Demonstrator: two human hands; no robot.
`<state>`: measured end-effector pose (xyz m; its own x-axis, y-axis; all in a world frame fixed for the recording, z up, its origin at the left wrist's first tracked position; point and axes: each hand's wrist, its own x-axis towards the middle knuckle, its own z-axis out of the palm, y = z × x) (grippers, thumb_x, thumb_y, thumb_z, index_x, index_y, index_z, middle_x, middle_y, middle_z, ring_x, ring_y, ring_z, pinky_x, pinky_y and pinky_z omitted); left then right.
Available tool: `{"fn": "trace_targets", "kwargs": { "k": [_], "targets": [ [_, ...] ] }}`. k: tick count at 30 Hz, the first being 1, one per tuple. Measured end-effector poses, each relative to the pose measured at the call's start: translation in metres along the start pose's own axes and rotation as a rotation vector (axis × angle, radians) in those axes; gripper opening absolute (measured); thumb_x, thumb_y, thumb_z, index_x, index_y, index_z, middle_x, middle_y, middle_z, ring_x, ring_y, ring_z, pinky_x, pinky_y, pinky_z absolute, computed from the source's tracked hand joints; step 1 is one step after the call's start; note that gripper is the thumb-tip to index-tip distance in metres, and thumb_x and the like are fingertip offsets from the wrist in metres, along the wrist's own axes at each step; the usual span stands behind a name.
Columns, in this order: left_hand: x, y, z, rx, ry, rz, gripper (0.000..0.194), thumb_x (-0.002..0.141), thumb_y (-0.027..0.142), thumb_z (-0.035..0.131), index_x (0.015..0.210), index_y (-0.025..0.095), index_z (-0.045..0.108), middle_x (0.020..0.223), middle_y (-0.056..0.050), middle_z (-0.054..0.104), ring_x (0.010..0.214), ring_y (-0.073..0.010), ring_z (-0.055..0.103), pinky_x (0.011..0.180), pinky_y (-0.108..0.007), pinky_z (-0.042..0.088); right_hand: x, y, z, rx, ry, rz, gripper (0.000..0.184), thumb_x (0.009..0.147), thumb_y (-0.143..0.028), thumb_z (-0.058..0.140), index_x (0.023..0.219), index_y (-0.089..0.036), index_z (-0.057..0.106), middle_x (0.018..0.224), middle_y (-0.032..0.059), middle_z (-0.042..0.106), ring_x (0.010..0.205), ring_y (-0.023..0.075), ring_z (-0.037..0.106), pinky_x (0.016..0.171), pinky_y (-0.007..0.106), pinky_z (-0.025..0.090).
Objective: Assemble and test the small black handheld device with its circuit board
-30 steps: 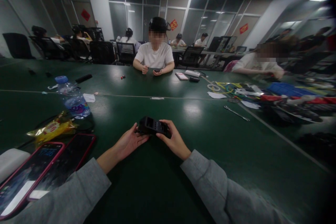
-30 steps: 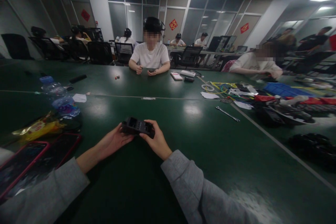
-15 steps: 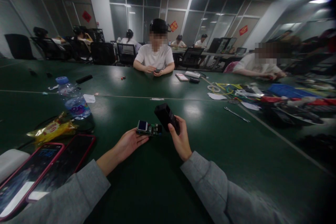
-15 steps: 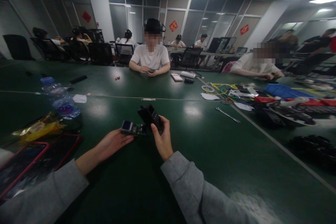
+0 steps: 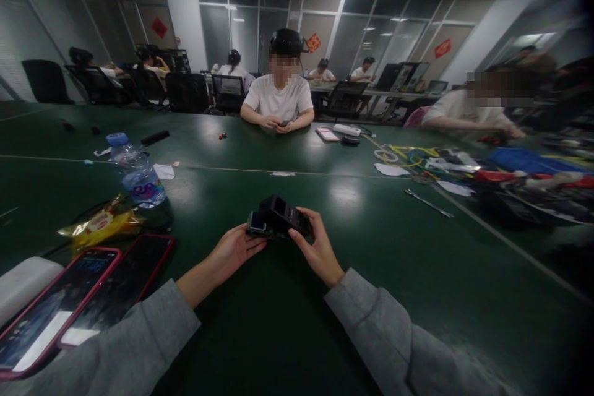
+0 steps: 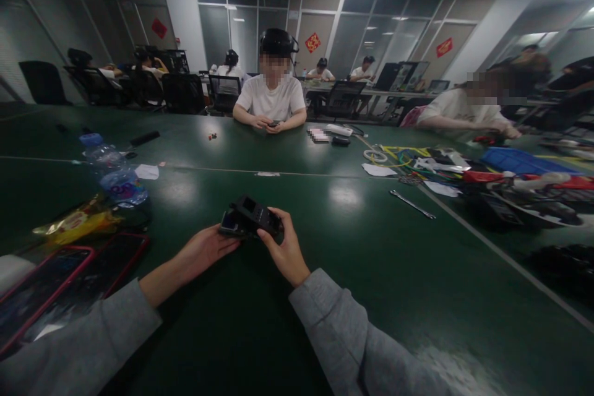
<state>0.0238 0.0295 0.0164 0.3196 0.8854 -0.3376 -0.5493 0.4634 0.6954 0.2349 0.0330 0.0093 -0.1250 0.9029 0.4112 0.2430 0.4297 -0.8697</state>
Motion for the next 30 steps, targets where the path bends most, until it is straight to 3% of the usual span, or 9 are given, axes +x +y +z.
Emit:
{"fn": "trace_targets", "kwargs": {
  "k": [5, 13, 16, 20, 25, 30],
  "targets": [
    [-0.0009, -0.0005, 0.0029, 0.003, 0.050, 0.024, 0.025, 0.091, 0.016, 0.048, 0.114, 0.006, 0.055, 0.108, -0.020, 0.066, 0.098, -0.0256, 0.067, 0.105, -0.044, 0.040, -0.0004, -0.0007, 0.0013, 0.015, -0.097, -0.005, 0.044, 0.086, -0.032, 0.062, 0.125, -0.026, 0.043, 0.122, 0.0065, 0.052, 0.113, 0.0226, 0.052, 0.100, 0.040, 0.041],
    [0.0006, 0.0003, 0.0010, -0.028, 0.022, 0.001, 0.022, 0.091, 0.016, 0.049, 0.110, 0.007, 0.055, 0.101, -0.018, 0.067, 0.095, -0.0255, 0.068, 0.102, -0.044, 0.042, 0.0015, -0.0036, 0.0021, 0.057, -0.198, 0.056, 0.046, 0.081, -0.031, 0.066, 0.122, -0.026, 0.045, 0.118, 0.0058, 0.054, 0.108, 0.0224, 0.055, 0.097, 0.041, 0.045],
    [0.0000, 0.0017, 0.0002, -0.054, 0.006, -0.019, 0.029, 0.093, 0.027, 0.048, 0.115, 0.008, 0.054, 0.106, -0.018, 0.066, 0.096, -0.0256, 0.067, 0.102, -0.044, 0.042, 0.0018, -0.0022, 0.0019, 0.065, -0.220, 0.044, 0.046, 0.080, -0.029, 0.067, 0.121, -0.026, 0.046, 0.119, 0.0052, 0.053, 0.110, 0.0220, 0.054, 0.100, 0.041, 0.043],
    [-0.0034, 0.0034, 0.0003, -0.056, -0.044, -0.050, 0.052, 0.089, 0.050, 0.052, 0.120, 0.008, 0.052, 0.117, -0.021, 0.062, 0.108, -0.0287, 0.062, 0.105, -0.043, 0.040, 0.0020, 0.0005, 0.0016, 0.075, -0.259, 0.033, 0.046, 0.081, -0.028, 0.066, 0.122, -0.027, 0.046, 0.119, 0.0051, 0.053, 0.110, 0.0219, 0.055, 0.099, 0.042, 0.044],
    [-0.0081, 0.0036, 0.0027, 0.033, -0.052, 0.015, 0.046, 0.083, 0.022, 0.066, 0.125, 0.011, 0.049, 0.122, -0.019, 0.061, 0.109, -0.0273, 0.063, 0.106, -0.044, 0.039, 0.0025, 0.0014, 0.0019, 0.082, -0.266, 0.030, 0.046, 0.081, -0.030, 0.067, 0.122, -0.027, 0.046, 0.119, 0.0053, 0.053, 0.112, 0.0225, 0.054, 0.101, 0.042, 0.043],
    [-0.0086, 0.0043, 0.0041, 0.006, -0.044, -0.004, 0.042, 0.087, 0.025, 0.061, 0.124, 0.009, 0.051, 0.118, -0.018, 0.064, 0.105, -0.0251, 0.064, 0.105, -0.040, 0.041, 0.0033, 0.0027, 0.0016, 0.132, -0.294, 0.090, 0.065, 0.078, -0.037, 0.071, 0.132, -0.027, 0.037, 0.122, 0.0073, 0.052, 0.115, 0.0230, 0.053, 0.103, 0.044, 0.041]
  ]
}}
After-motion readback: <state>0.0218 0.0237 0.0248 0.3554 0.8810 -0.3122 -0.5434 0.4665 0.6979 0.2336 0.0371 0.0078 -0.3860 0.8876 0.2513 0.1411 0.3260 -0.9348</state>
